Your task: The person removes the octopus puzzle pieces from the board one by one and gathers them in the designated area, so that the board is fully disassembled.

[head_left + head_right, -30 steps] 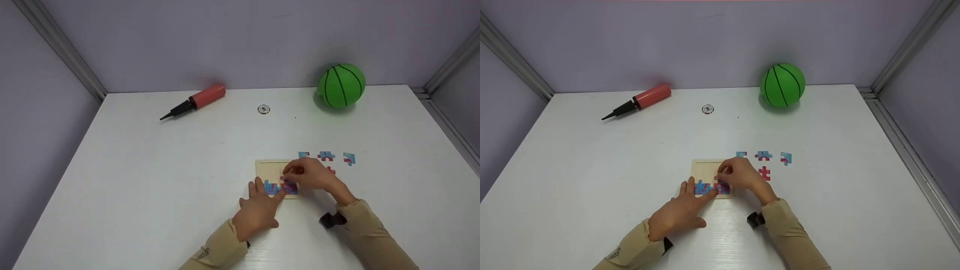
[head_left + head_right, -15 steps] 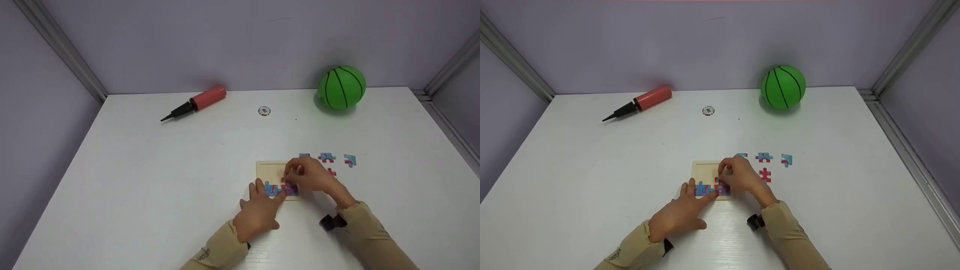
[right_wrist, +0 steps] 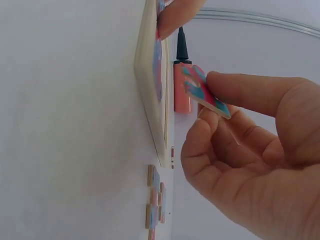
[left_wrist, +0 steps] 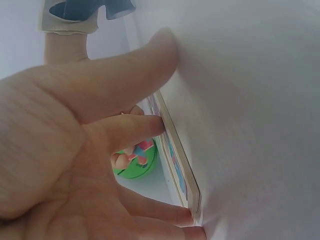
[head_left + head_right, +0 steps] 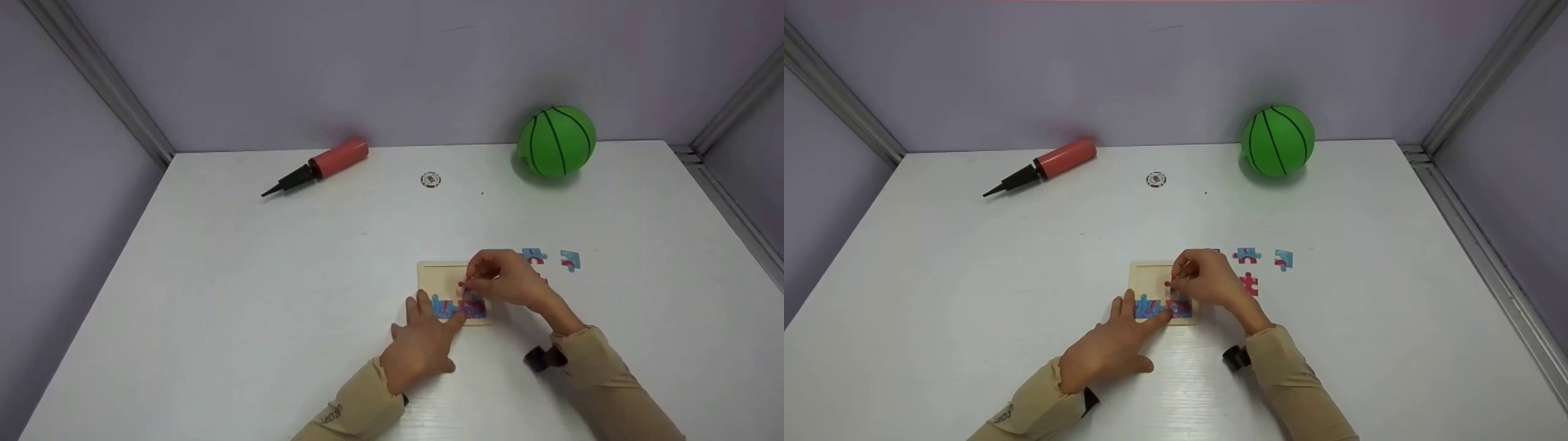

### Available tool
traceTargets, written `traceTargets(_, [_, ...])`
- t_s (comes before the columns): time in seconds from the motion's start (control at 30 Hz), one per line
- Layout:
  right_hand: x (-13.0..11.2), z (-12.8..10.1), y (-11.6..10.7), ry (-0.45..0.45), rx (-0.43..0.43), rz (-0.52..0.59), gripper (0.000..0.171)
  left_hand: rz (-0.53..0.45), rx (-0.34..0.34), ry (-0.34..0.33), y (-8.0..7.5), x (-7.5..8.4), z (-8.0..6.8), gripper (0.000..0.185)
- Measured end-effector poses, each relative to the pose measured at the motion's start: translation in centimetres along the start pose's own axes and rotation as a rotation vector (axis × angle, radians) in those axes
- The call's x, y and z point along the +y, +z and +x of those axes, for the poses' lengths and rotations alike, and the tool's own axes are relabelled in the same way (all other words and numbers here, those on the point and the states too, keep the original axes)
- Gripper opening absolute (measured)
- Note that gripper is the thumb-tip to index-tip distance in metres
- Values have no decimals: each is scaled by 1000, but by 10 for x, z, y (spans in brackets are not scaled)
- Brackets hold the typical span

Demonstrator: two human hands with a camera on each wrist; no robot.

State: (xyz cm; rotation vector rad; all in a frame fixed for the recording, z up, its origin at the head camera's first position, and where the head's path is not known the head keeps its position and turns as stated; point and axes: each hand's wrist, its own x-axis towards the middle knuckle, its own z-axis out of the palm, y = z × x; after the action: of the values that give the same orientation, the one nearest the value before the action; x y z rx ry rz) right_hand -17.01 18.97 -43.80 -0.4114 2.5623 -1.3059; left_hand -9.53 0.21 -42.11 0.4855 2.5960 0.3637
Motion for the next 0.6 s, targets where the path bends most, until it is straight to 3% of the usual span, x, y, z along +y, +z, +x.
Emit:
traceTargets(0.27, [-1,-1,-9,49,67,175,17,-13,-2,-5,1,0,0,80])
traceTargets(0.6, [12,-10,-32,42,102,163,20,-51,-21,-17,0,-1,0,80])
